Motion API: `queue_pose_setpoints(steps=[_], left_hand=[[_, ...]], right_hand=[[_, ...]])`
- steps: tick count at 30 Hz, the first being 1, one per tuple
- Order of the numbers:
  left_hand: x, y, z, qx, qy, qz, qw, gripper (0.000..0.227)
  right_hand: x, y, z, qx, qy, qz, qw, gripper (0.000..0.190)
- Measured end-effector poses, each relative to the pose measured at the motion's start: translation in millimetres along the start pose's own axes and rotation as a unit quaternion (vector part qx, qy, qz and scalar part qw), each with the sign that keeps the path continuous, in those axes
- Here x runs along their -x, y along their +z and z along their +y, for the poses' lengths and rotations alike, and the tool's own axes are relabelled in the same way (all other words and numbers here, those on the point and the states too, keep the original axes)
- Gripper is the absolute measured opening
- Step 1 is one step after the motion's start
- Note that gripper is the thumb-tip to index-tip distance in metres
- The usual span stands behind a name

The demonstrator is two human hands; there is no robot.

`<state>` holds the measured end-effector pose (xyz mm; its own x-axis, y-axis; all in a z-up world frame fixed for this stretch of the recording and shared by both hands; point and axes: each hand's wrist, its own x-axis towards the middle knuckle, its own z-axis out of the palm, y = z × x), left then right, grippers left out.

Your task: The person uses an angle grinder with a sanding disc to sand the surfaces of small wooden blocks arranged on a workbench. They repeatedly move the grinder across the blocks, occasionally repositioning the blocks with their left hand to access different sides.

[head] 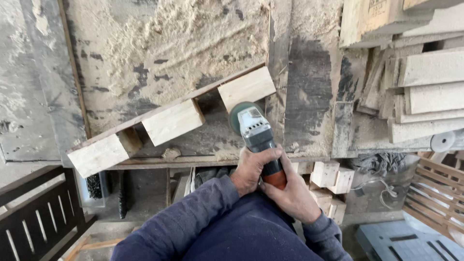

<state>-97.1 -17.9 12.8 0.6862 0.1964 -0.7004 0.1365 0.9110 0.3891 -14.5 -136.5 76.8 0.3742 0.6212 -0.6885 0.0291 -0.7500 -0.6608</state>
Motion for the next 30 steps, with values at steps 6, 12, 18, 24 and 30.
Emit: queue_pose_setpoints(steps=[6, 12, 18, 24, 30], left_hand=[[-29.4, 3.3, -12.8, -0.045, 0.053, -0.030, 0.997, 0.037], [-60.4, 28.2, -18.6, -0.030, 0.070, -0.076, 0.994, 0.036], [-37.5, 7.4, -20.3, -0.004, 0.085, -0.025, 0.996, 0.033], [2.0, -31.3, -24.6, 0.027, 0.121, 0.006, 0.992, 0.032], [-13.8, -24.6, -32.1, 0.014, 0.117, -0.051, 0.992, 0.034]], right_hand=[[-11.7, -7.0, 20.8, -0.008, 0.010, 0.017, 1.000, 0.103], [-17.8, -26.1, 26.3, -0.084, 0.039, 0.076, 0.993, 0.094], [-14.2, -7.2, 25.5, -0.074, -0.016, 0.038, 0.996, 0.104], [-8.4, 34.2, 28.9, -0.027, -0.056, 0.012, 0.998, 0.097], [-3.0, 36.1, 28.2, -0.002, -0.013, 0.066, 0.998, 0.080]])
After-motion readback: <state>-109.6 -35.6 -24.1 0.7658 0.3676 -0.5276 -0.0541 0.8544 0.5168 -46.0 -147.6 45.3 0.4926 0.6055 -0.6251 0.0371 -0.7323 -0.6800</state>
